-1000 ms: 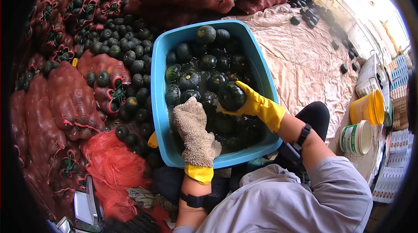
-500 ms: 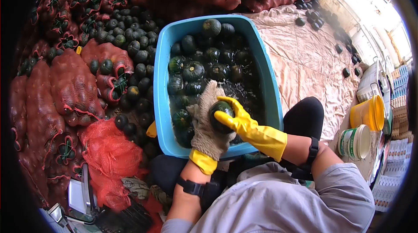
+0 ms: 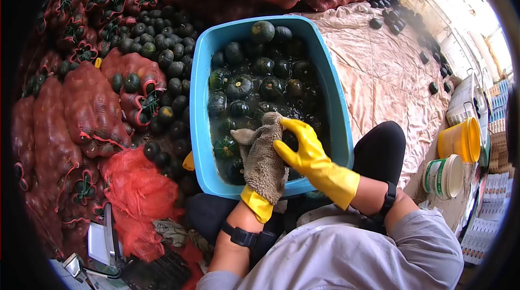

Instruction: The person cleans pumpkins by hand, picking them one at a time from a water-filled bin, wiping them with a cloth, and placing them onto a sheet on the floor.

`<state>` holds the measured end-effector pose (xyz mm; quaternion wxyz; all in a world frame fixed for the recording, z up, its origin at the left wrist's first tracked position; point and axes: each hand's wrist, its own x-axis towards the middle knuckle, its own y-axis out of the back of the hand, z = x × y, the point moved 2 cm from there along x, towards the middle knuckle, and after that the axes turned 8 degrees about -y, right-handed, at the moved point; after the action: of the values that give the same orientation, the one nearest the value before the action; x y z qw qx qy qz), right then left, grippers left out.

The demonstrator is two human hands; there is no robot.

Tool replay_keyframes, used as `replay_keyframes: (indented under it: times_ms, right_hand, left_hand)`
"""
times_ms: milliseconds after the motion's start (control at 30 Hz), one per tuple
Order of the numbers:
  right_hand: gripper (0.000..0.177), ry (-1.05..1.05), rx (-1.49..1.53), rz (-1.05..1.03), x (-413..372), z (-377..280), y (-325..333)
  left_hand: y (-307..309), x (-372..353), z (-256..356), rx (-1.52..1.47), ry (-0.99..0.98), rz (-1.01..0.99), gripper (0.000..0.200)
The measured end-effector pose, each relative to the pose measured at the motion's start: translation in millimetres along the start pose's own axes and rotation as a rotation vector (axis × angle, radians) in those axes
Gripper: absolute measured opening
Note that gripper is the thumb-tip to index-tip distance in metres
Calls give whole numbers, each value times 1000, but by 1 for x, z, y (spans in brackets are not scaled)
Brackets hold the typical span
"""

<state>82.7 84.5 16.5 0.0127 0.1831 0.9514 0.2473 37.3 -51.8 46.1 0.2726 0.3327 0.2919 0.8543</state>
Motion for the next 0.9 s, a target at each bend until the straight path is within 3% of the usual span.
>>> replay_keyframes:
  times_ms: [33, 67, 167, 233, 300, 333, 433, 500, 567, 600, 667, 700, 733, 767, 833, 867, 900]
  right_hand:
    - [39, 128, -139, 85, -16, -33, 2]
    - [40, 158, -171, 12, -22, -35, 6]
    - [45, -636, 757, -341, -17, -28, 14]
    - [58, -547, 1151, 3, -13, -5, -6]
    - [61, -427, 423, 181, -13, 10, -5]
    - [67, -163, 176, 133, -13, 6, 2]
    - [77, -173, -76, -268, -18, -10, 33]
    - [82, -531, 210, -479, -9, -27, 45]
    - [81, -950, 865, -305, -17, 9, 16]
    - [79, -948, 1234, -180, -25, 3, -4]
    - [80, -691, 709, -69, -24, 27, -20]
    - [82, -551, 584, -61, -15, 23, -18]
    - [84, -410, 105, -218, -1, -16, 13]
    - [82, 86, -102, -9, -6, -1, 6]
    - [79, -123, -167, -240, -5, -43, 23]
    - [83, -129, 30, -238, -2, -33, 24]
    - [84, -597, 348, -361, 2, -49, 26]
  left_hand:
    - [-4, -4, -3, 136, -77, -3, 73]
    - [-4, -10, -12, 56, -55, -67, 71]
    - [-9, -20, -22, 12, -14, -60, 67]
    - [-14, -19, -17, -91, 101, 39, 66]
    - [-17, -12, -6, -387, 307, 192, 66]
    - [-15, -11, -7, -518, 380, 248, 67]
    - [13, -9, -5, -466, 222, 182, 68]
    - [21, -7, -4, -449, 186, 156, 68]
    - [15, -6, -5, -573, 284, 202, 69]
    - [7, -5, -5, -696, 391, 253, 69]
    - [-4, -3, -7, -942, 584, 357, 70]
    - [-4, -1, -7, -963, 589, 369, 71]
    - [2, -1, -7, -912, 537, 347, 71]
    - [10, 0, -6, -822, 446, 322, 72]
    - [28, -2, -2, -641, 271, 251, 73]
    - [32, -3, -2, -641, 268, 238, 73]
    - [30, -3, -2, -696, 306, 249, 74]
